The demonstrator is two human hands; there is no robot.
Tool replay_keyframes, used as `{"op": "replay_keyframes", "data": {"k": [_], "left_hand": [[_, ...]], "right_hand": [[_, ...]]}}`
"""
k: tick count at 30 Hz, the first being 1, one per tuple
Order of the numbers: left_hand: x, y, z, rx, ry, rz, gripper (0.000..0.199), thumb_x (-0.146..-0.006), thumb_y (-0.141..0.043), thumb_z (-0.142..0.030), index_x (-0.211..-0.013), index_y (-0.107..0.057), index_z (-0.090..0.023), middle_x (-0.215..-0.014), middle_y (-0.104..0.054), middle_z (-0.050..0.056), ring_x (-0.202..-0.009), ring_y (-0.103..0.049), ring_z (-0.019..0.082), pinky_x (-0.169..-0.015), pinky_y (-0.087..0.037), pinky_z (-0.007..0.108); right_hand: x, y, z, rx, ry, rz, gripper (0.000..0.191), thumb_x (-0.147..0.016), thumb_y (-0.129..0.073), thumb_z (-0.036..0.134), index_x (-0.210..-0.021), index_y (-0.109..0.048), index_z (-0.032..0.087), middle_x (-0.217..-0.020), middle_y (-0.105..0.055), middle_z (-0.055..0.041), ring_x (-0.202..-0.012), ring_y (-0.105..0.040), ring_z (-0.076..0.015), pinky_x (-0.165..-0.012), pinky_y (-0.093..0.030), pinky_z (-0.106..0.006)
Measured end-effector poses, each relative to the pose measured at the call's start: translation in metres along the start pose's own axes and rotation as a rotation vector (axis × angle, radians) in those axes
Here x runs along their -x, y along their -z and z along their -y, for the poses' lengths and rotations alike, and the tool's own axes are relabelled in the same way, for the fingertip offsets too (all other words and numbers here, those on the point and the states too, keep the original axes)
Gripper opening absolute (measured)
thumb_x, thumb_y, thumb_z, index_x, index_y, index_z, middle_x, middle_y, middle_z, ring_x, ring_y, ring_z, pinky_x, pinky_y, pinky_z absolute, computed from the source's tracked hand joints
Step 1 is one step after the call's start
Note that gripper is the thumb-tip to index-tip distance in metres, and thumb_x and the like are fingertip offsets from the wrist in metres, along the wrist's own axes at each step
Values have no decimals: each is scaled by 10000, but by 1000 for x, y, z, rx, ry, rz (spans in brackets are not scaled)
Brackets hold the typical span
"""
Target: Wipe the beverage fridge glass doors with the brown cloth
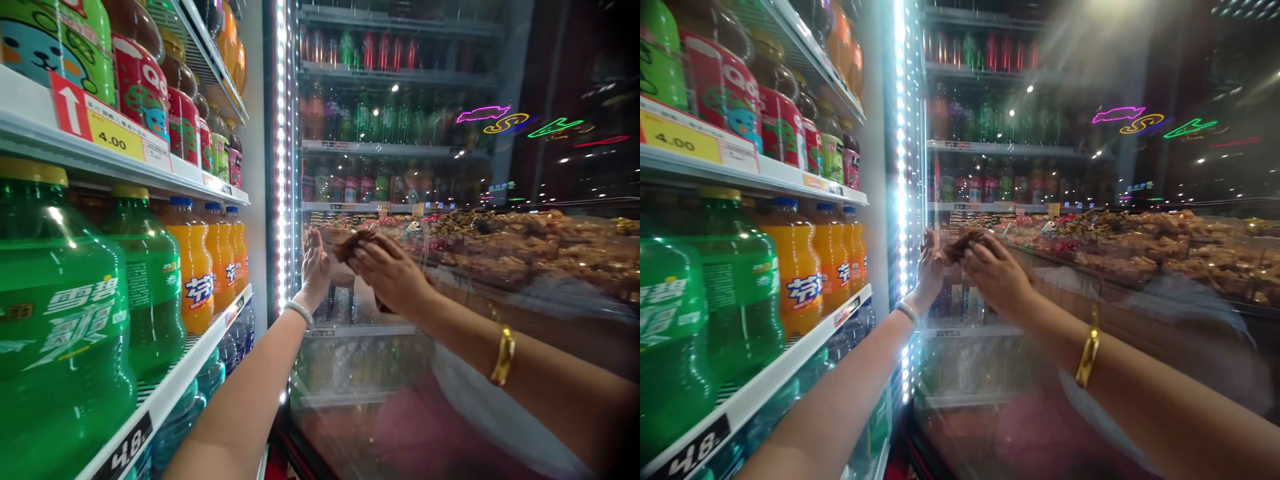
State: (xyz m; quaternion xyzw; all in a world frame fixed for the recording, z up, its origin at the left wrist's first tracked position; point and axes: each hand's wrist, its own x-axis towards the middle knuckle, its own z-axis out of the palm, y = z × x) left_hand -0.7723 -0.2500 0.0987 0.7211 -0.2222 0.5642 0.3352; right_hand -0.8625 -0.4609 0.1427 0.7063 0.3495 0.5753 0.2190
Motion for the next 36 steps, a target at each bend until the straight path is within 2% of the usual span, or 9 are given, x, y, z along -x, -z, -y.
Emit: {"op": "replay_keyframes", "data": {"k": [3,6,10,13,18,22,26,31,36], "left_hand": [[-4,-8,-18,6,-51,15,621,-1063,-219,-325,-1677,-188,-230,-1759,-150,30,-1630,-101,182,-1360,-115,443],[-5,-24,-35,-15,-43,5,627,-1054,-249,-292,-1676,-189,-234,-1751,-184,39,-1628,-87,172,-1360,-62,460],[13,-37,-54,-36,-43,7,649,-1056,-274,-285,-1687,-125,-252,-1754,-161,37,-1625,-84,167,-1355,9,456],[29,-40,-69,-31,-124,51,692,-1048,-284,-255,-1689,-27,-293,-1764,-78,7,-1628,-62,170,-1351,15,467],[35,-56,-103,-53,-137,39,743,-1029,-274,-179,-1676,88,-237,-1770,-37,58,-1634,-8,197,-1343,8,516],[39,-66,-123,-105,-184,21,734,-1034,-319,-201,-1683,22,-175,-1759,-134,116,-1635,-55,223,-1341,11,527],[56,-64,-142,-141,-332,76,722,-1040,-329,-210,-1685,-8,-165,-1750,-177,124,-1634,-94,216,-1342,23,502],[73,-68,-163,-120,-381,102,713,-1034,-301,-189,-1684,-9,-152,-1759,-140,110,-1638,-52,202,-1343,25,481],[82,-74,-164,-124,-326,63,703,-1049,-306,-191,-1680,-4,-135,-1747,-182,139,-1633,-98,204,-1345,0,487]], "right_hand": [[-20,15,-26,99,-180,-72,421,-1054,-421,213,-1423,-620,182,-1473,-631,-82,-1428,-506,-281,-1291,-329,-574],[-28,15,-18,89,-222,-33,419,-1042,-453,227,-1422,-626,192,-1476,-626,-101,-1430,-503,-295,-1284,-334,-593],[35,25,6,6,-82,-5,430,-1034,-489,250,-1449,-599,262,-1480,-629,-63,-1422,-520,-261,-1280,-358,-569],[80,53,-9,15,-128,-12,467,-1026,-499,214,-1486,-559,263,-1472,-635,-76,-1424,-519,-265,-1280,-341,-569],[71,73,-41,168,-366,-167,443,-1006,-560,214,-1448,-592,210,-1451,-643,-109,-1406,-530,-299,-1278,-314,-590],[94,65,-15,88,-273,-88,445,-1003,-553,195,-1447,-590,184,-1438,-657,-98,-1379,-548,-279,-1282,-305,-579],[143,85,-5,8,-266,-7,496,-1003,-532,158,-1497,-545,205,-1443,-659,-65,-1402,-534,-251,-1315,-251,-538],[126,88,-24,160,-491,-146,515,-981,-612,203,-1493,-556,211,-1476,-628,-101,-1430,-508,-308,-1288,-285,-590],[155,79,8,19,-359,-48,513,-991,-524,141,-1500,-547,200,-1462,-644,-73,-1390,-551,-269,-1305,-274,-540]]}}
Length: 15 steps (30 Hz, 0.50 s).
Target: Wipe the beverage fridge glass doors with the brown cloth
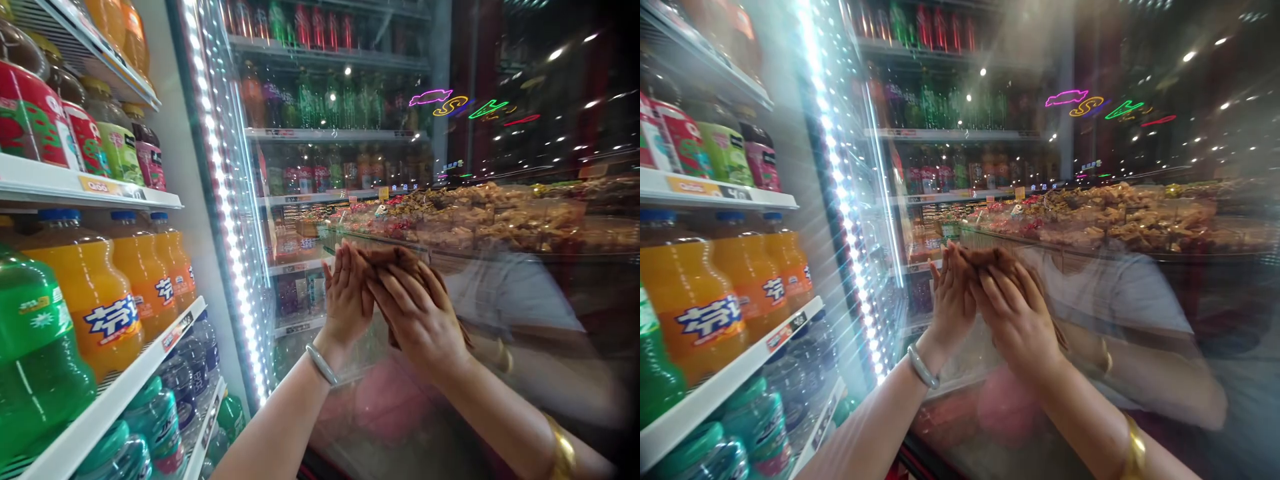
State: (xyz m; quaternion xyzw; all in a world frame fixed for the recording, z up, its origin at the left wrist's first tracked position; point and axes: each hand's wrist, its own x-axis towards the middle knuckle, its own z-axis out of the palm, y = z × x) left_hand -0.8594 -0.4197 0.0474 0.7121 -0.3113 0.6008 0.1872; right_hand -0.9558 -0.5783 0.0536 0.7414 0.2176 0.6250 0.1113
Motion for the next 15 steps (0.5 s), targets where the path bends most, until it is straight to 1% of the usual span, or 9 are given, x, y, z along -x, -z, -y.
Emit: {"op": "replay_keyframes", "data": {"k": [2,4,5,7,9,11,12,14,15], "left_hand": [[5,1,-1,-5,2,23,715,-1038,-316,-182,-1680,-4,-132,-1749,-172,139,-1633,-100,211,-1342,10,490],[7,2,-8,2,-31,70,722,-1025,-318,-178,-1680,-18,-125,-1752,-162,132,-1636,-78,222,-1340,25,499],[7,2,-14,10,-55,88,722,-1022,-317,-180,-1680,-26,-121,-1752,-163,128,-1638,-66,223,-1339,31,498],[3,-1,-30,32,-96,99,715,-1025,-314,-185,-1680,-36,-123,-1750,-178,121,-1639,-53,213,-1340,42,487],[-2,-6,-49,62,-114,91,711,-1029,-313,-188,-1681,-36,-126,-1745,-195,122,-1639,-50,206,-1342,42,482],[-5,-12,-65,93,-107,70,715,-1033,-327,-195,-1681,-34,-126,-1741,-207,130,-1639,-58,218,-1344,34,498],[-5,-14,-70,105,-102,57,720,-1036,-342,-204,-1682,-35,-128,-1739,-212,134,-1639,-67,228,-1343,34,511],[-2,-17,-77,112,-87,39,732,-1036,-372,-215,-1682,-37,-130,-1737,-208,141,-1638,-80,240,-1339,50,520],[-1,-19,-79,108,-80,44,736,-1034,-378,-213,-1682,-38,-128,-1738,-198,143,-1638,-79,238,-1337,62,514]], "right_hand": [[35,13,-8,-33,22,66,527,-1002,-476,128,-1521,-527,209,-1463,-645,-59,-1390,-558,-266,-1312,-266,-533],[54,29,-26,42,-17,48,530,-1008,-503,158,-1530,-522,244,-1434,-666,-60,-1374,-576,-284,-1296,-303,-541],[54,35,-36,108,-59,0,535,-997,-553,183,-1526,-530,260,-1413,-678,-68,-1365,-586,-297,-1284,-325,-543],[39,41,-48,232,-185,-133,554,-943,-683,246,-1485,-574,280,-1378,-691,-89,-1364,-586,-331,-1267,-350,-563],[21,38,-49,263,-262,-178,542,-927,-705,263,-1458,-593,263,-1398,-671,-104,-1386,-563,-344,-1269,-328,-596],[19,31,-43,226,-213,-113,523,-950,-669,249,-1465,-581,235,-1404,-665,-113,-1384,-561,-322,-1275,-311,-593],[27,30,-40,194,-166,-61,513,-961,-648,230,-1470,-575,231,-1403,-667,-106,-1376,-566,-303,-1281,-303,-582],[54,35,-40,133,-77,34,504,-965,-631,191,-1463,-577,248,-1389,-678,-79,-1351,-584,-266,-1291,-299,-548],[67,41,-44,123,-59,56,507,-958,-639,178,-1454,-583,264,-1370,-688,-65,-1335,-596,-254,-1292,-305,-533]]}}
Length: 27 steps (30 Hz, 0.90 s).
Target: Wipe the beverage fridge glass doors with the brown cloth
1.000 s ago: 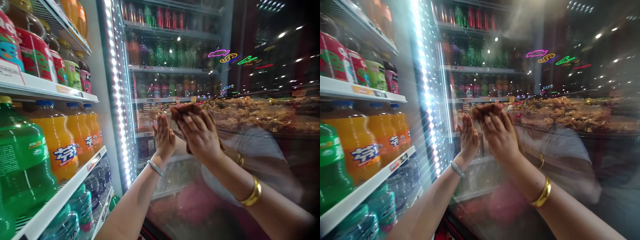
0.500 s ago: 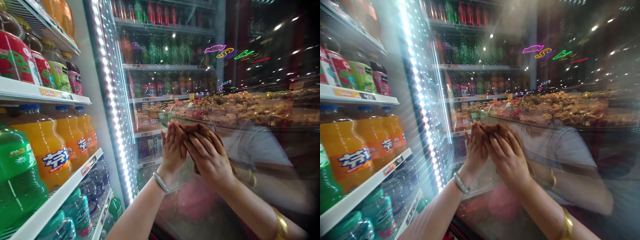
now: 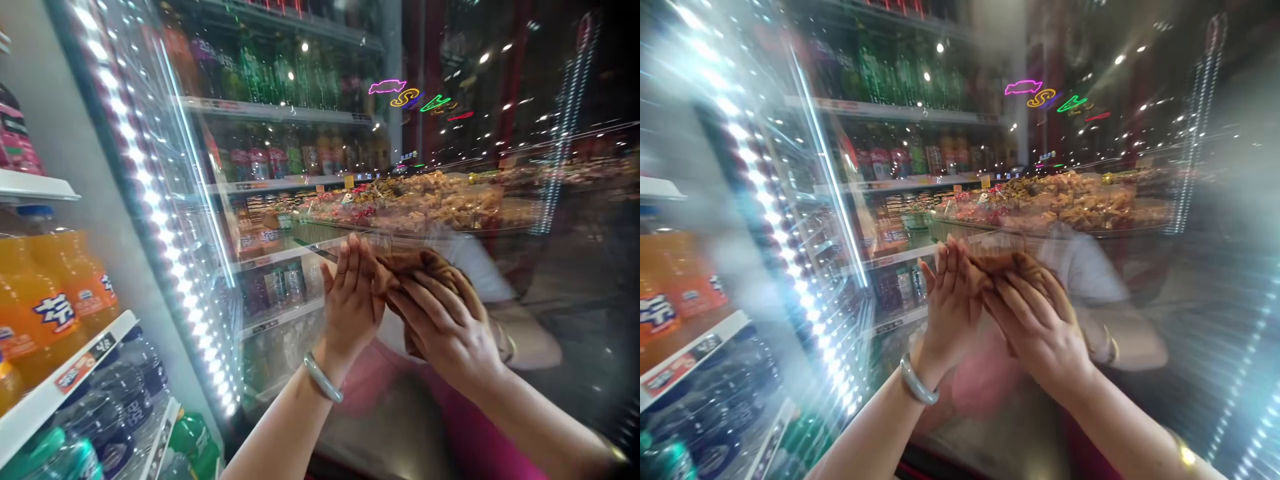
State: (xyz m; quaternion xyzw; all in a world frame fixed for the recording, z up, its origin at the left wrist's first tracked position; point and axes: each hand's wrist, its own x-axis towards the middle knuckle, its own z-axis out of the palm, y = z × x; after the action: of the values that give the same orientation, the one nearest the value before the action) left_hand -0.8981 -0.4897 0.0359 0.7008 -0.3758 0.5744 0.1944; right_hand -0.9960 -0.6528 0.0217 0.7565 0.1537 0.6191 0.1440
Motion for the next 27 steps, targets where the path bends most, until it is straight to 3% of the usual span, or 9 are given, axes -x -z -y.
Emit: {"op": "replay_keyframes", "data": {"k": [2,5,9,12,16,19,21,24,27], "left_hand": [[2,-3,-3,-5,13,21,737,-1025,-368,-199,-1680,-42,-113,-1741,-173,150,-1639,-56,231,-1333,77,499],[-1,-8,-12,-3,53,19,750,-1010,-367,-196,-1675,-39,-83,-1745,-138,170,-1640,-12,245,-1332,71,507],[0,-14,-27,12,115,-9,758,-1003,-369,-174,-1673,-29,-76,-1746,-140,185,-1641,-16,264,-1335,41,526],[14,-14,-37,39,77,27,753,-1011,-384,-187,-1679,-46,-106,-1741,-182,171,-1640,-73,252,-1341,14,508],[25,-18,-52,58,26,29,741,-997,-383,-141,-1678,-92,-106,-1730,-234,156,-1634,-127,210,-1344,9,428],[9,-27,-72,89,18,2,742,-989,-389,-155,-1676,-115,-104,-1729,-234,155,-1633,-143,216,-1342,22,437],[-5,-33,-87,117,4,-4,725,-993,-386,-183,-1671,-145,-93,-1727,-232,161,-1636,-132,228,-1337,48,457],[-10,-40,-106,166,2,-34,685,-1009,-363,-205,-1658,-197,-65,-1719,-257,170,-1639,-121,238,-1334,64,470],[11,-47,-118,194,14,-50,678,-1011,-378,-195,-1658,-211,-79,-1711,-287,153,-1640,-117,222,-1335,72,468]], "right_hand": [[16,11,-16,32,-25,-19,529,-932,-679,180,-1444,-592,281,-1328,-702,-63,-1315,-612,-264,-1282,-331,-529],[-3,18,-33,133,-175,-140,566,-904,-721,224,-1453,-590,266,-1353,-680,-106,-1352,-585,-329,-1266,-339,-587],[-28,5,-13,83,-192,-163,522,-935,-676,220,-1448,-591,252,-1383,-673,-103,-1376,-564,-310,-1272,-324,-585],[18,5,-3,-39,-77,-30,457,-967,-616,176,-1416,-611,267,-1332,-704,-63,-1342,-590,-249,-1300,-295,-530],[81,34,-45,68,-166,-10,569,-902,-685,139,-1449,-577,252,-1300,-688,-99,-1336,-587,-315,-1249,-369,-594],[56,54,-82,232,-346,-176,634,-875,-707,191,-1488,-544,213,-1431,-582,-174,-1429,-485,-418,-1213,-374,-669],[26,54,-87,257,-453,-220,631,-887,-679,200,-1498,-525,178,-1481,-539,-198,-1452,-450,-423,-1215,-372,-658],[25,42,-66,181,-270,-130,553,-909,-639,169,-1450,-570,261,-1335,-652,-116,-1343,-567,-328,-1201,-420,-588],[82,42,-49,117,-152,-28,501,-887,-652,125,-1372,-624,244,-1246,-687,-92,-1252,-619,-287,-1196,-435,-556]]}}
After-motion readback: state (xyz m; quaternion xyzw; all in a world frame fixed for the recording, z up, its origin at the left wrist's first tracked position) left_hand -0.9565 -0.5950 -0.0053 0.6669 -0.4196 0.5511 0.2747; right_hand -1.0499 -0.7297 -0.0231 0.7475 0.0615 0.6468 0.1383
